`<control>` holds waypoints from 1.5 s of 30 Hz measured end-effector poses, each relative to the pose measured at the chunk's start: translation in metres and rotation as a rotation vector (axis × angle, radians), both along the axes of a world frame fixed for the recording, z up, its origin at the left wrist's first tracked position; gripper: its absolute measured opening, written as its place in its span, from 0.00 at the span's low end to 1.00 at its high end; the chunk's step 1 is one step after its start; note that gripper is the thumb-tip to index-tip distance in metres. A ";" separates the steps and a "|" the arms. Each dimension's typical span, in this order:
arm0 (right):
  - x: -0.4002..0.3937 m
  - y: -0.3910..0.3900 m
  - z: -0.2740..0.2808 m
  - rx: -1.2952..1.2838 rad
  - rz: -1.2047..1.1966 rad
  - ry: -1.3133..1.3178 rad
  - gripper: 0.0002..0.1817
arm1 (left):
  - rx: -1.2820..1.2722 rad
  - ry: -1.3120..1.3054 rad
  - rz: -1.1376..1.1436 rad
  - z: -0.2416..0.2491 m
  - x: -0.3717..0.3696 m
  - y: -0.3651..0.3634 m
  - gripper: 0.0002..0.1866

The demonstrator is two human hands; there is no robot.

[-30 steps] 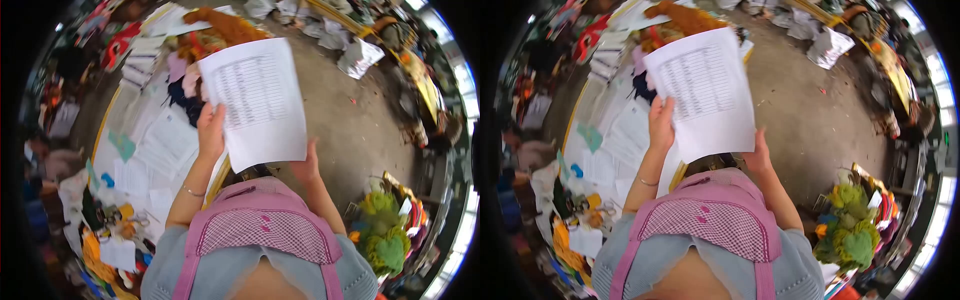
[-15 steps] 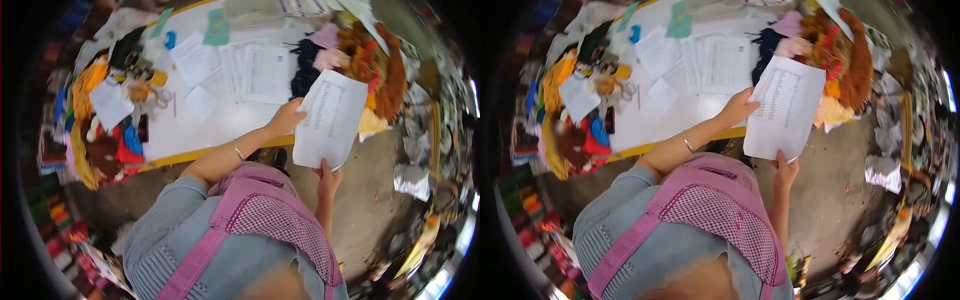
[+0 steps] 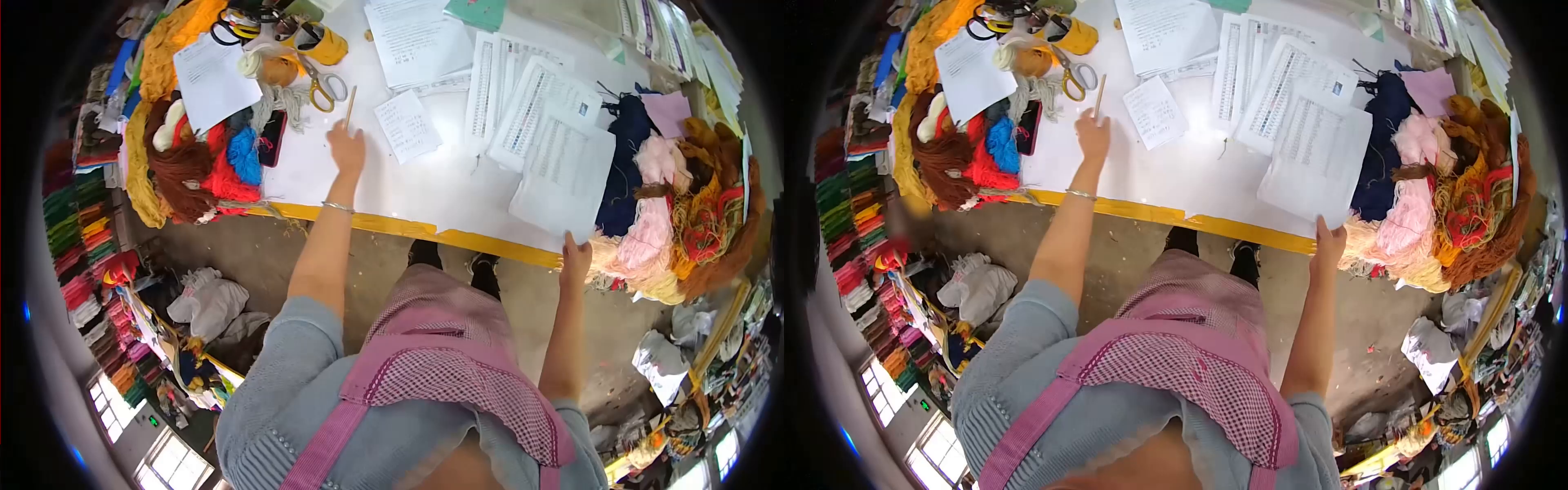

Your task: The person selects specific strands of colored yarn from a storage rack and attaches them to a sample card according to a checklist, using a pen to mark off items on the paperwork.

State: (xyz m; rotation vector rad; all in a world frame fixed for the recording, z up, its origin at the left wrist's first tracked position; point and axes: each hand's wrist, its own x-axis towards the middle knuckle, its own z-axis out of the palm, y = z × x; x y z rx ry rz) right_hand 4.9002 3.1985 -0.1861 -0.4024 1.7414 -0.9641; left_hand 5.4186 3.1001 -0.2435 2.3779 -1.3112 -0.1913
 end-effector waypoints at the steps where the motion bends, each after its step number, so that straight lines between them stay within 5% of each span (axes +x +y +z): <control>1: 0.002 0.012 -0.010 0.016 0.008 0.013 0.25 | 0.033 0.054 0.069 -0.013 0.016 -0.001 0.28; 3: 0.009 0.034 -0.016 0.023 -0.131 0.464 0.24 | 0.086 -0.020 0.088 -0.022 0.037 0.001 0.23; 6: 0.032 0.048 -0.018 0.060 0.210 0.609 0.13 | 0.150 0.175 -0.008 -0.021 0.054 0.009 0.15; 10: 0.141 0.009 0.009 -0.025 0.517 0.268 0.10 | -0.176 0.332 0.020 0.001 0.038 0.028 0.06; 13: 0.227 -0.030 0.033 -0.075 0.713 0.035 0.09 | -0.148 0.478 -0.114 0.048 -0.011 0.050 0.03; 16: 0.272 -0.055 0.035 -0.109 0.792 -0.043 0.08 | 0.006 0.667 -0.494 0.063 -0.054 0.081 0.06; 18: 0.284 -0.071 0.035 -0.010 0.804 -0.295 0.07 | -0.076 0.526 -0.813 0.067 -0.062 0.078 0.11; 20: 0.280 -0.078 0.016 -0.016 0.793 -0.212 0.07 | -0.105 0.544 -0.777 0.055 -0.055 0.065 0.15; 22: 0.270 -0.080 0.002 -0.173 0.732 -0.081 0.08 | -0.154 0.341 -0.447 0.036 -0.045 0.047 0.25; 27: 0.266 -0.094 -0.001 -0.257 0.682 0.010 0.07 | 0.014 0.023 -0.562 0.006 -0.010 0.017 0.38; 31: 0.275 -0.095 -0.018 -0.331 0.740 0.075 0.07 | 0.052 -0.020 -0.591 0.000 -0.002 0.022 0.39; 34: 0.282 -0.102 -0.037 -0.628 0.900 0.280 0.09 | 0.057 -0.038 -0.584 -0.001 -0.003 0.021 0.40; 40: 0.301 -0.121 -0.061 -0.571 0.740 0.204 0.08 | 0.023 -0.018 -0.600 0.001 -0.004 0.019 0.40; 45: 0.297 -0.121 -0.076 -0.642 0.832 0.338 0.08 | 0.025 -0.017 -0.613 0.001 -0.004 0.019 0.37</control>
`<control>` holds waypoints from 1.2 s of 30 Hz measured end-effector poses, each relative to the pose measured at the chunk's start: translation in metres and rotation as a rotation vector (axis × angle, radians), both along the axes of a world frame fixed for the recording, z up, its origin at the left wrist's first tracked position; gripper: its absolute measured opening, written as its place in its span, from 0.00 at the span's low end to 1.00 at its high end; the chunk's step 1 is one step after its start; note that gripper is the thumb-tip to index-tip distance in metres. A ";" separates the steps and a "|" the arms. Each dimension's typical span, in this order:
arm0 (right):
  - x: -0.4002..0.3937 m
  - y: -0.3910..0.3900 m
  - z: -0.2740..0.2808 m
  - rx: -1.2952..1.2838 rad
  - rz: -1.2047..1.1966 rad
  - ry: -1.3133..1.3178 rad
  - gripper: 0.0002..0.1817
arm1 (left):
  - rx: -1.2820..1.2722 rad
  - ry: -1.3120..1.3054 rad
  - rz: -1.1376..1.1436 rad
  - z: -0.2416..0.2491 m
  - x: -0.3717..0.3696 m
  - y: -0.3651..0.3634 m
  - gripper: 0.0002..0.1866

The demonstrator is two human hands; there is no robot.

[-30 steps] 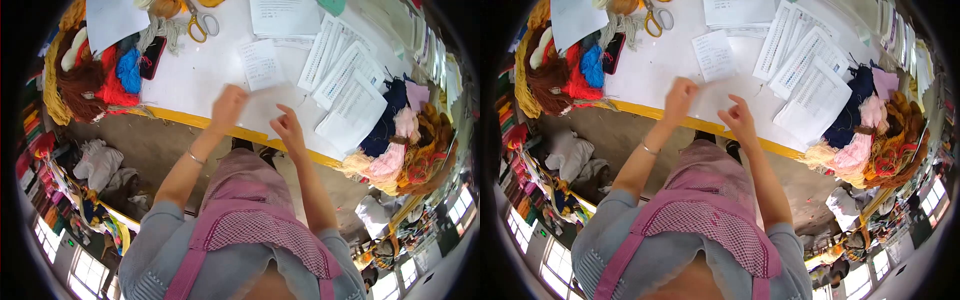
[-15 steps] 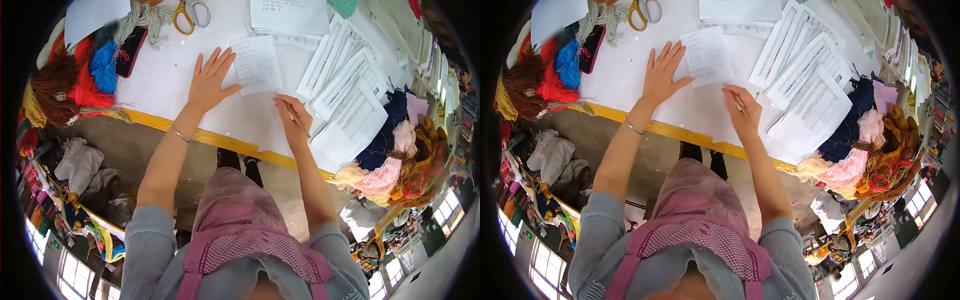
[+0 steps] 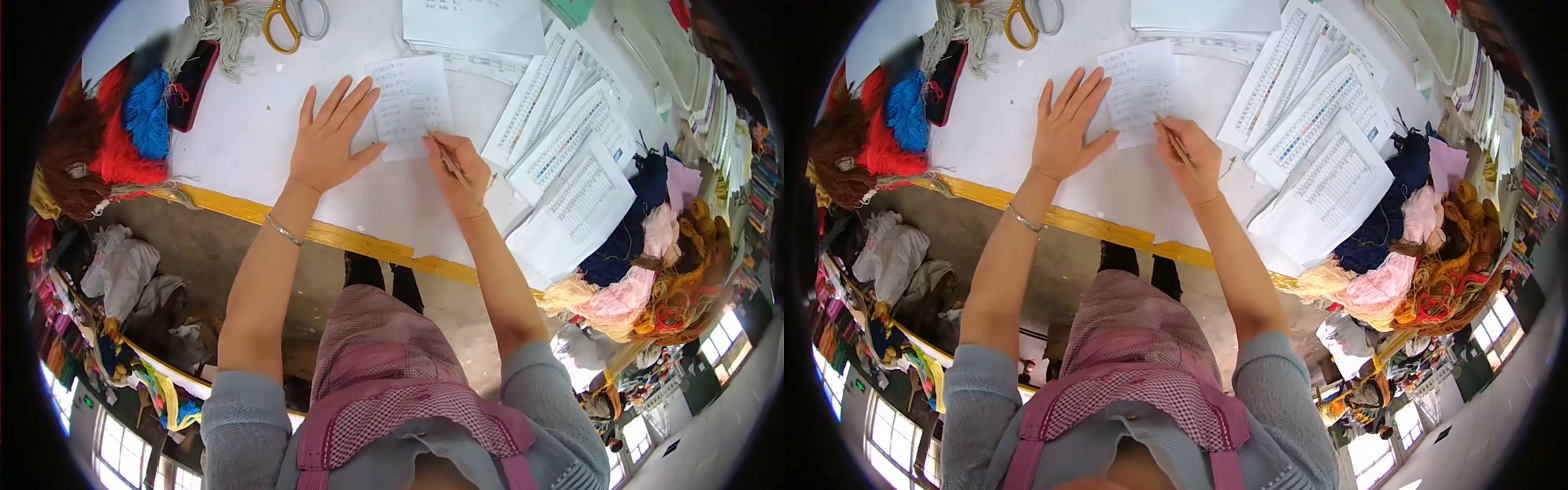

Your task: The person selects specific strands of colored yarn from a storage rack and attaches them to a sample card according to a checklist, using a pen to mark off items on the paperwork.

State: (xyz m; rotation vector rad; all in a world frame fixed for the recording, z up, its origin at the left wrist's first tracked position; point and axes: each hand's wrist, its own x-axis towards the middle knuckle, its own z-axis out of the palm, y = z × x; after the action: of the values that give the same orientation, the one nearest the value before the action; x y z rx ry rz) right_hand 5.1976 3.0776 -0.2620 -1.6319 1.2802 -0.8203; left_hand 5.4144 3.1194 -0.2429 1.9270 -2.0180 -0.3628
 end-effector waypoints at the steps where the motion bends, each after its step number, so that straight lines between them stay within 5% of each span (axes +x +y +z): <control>1: 0.000 0.001 -0.005 -0.103 0.020 0.010 0.09 | 0.001 0.002 0.000 0.000 0.000 0.000 0.37; 8: 0.004 -0.009 0.002 -0.058 -0.037 -0.050 0.09 | 0.022 -0.017 -0.043 0.001 -0.001 -0.001 0.33; 16: 0.008 -0.039 -0.012 -0.439 0.021 0.027 0.13 | 0.042 -0.047 -0.029 -0.002 -0.001 -0.002 0.30; 36: 0.012 -0.044 -0.009 -0.525 -0.019 0.117 0.12 | 0.050 -0.051 -0.029 -0.002 -0.002 -0.003 0.31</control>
State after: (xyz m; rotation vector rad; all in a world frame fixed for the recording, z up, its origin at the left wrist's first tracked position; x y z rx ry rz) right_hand 5.2094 3.0335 -0.2712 -2.1060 1.2237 -1.1564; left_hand 5.4125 3.1168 -0.2454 1.9568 -2.0907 -0.3781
